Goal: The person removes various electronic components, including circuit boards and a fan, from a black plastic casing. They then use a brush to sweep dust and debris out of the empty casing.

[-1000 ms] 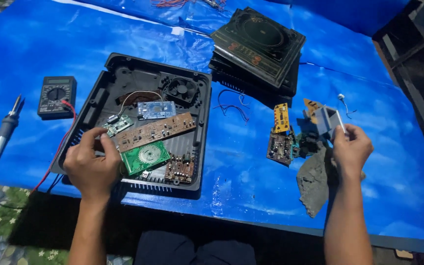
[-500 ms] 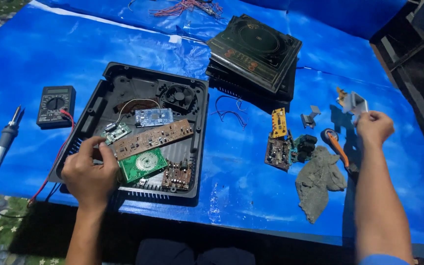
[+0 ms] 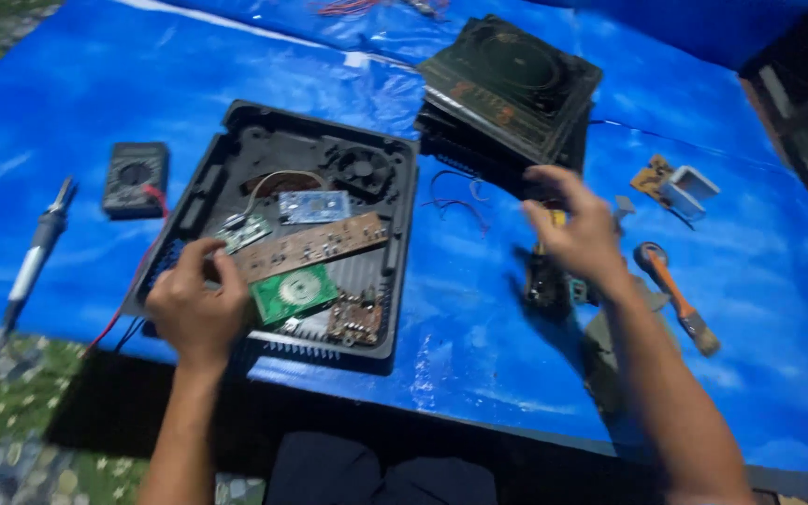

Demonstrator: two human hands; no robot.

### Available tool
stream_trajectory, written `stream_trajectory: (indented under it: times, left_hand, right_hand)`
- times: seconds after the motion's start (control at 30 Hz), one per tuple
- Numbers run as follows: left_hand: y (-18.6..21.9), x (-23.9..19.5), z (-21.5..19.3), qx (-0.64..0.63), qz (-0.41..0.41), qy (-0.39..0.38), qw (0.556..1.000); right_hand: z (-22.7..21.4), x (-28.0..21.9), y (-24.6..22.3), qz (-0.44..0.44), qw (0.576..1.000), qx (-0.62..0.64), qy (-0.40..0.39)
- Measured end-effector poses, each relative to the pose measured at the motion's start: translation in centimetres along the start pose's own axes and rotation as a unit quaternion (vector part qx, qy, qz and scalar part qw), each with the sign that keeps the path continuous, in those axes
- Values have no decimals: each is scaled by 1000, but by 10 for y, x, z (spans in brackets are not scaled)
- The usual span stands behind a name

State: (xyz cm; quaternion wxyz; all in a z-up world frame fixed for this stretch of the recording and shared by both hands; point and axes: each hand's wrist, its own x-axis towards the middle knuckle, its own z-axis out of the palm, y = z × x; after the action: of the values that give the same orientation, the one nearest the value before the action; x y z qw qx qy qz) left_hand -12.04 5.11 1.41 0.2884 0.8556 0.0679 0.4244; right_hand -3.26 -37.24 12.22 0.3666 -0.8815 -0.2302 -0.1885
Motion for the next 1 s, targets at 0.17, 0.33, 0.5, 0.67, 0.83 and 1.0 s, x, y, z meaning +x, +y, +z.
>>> stream_trajectory:
  times: [0.17, 0.33, 0.5, 0.67, 0.83, 1.0]
  left_hand:
    - [1, -2, -2, 28, -3, 20, 999]
    - [-16, -5, 13, 52, -7, 31, 998]
    - [-13, -4, 13, 41, -33, 37, 998]
    - [-1, 2, -1, 11, -38, 30, 999]
    - [-1, 3, -3, 25, -30, 29, 999]
    - [5, 5, -8, 9, -38, -3, 999]
  right_hand:
    - [94, 25, -33, -106, 991, 13, -85]
    - [172, 53, -35, -207, 960, 0, -188]
    - [203, 65, -35, -113, 923, -145, -339]
    - [183, 55, -41, -125, 951, -67, -273]
    - [125, 37, -48, -204, 967, -37, -146]
    - [53, -1, 4, -105, 991, -73, -45]
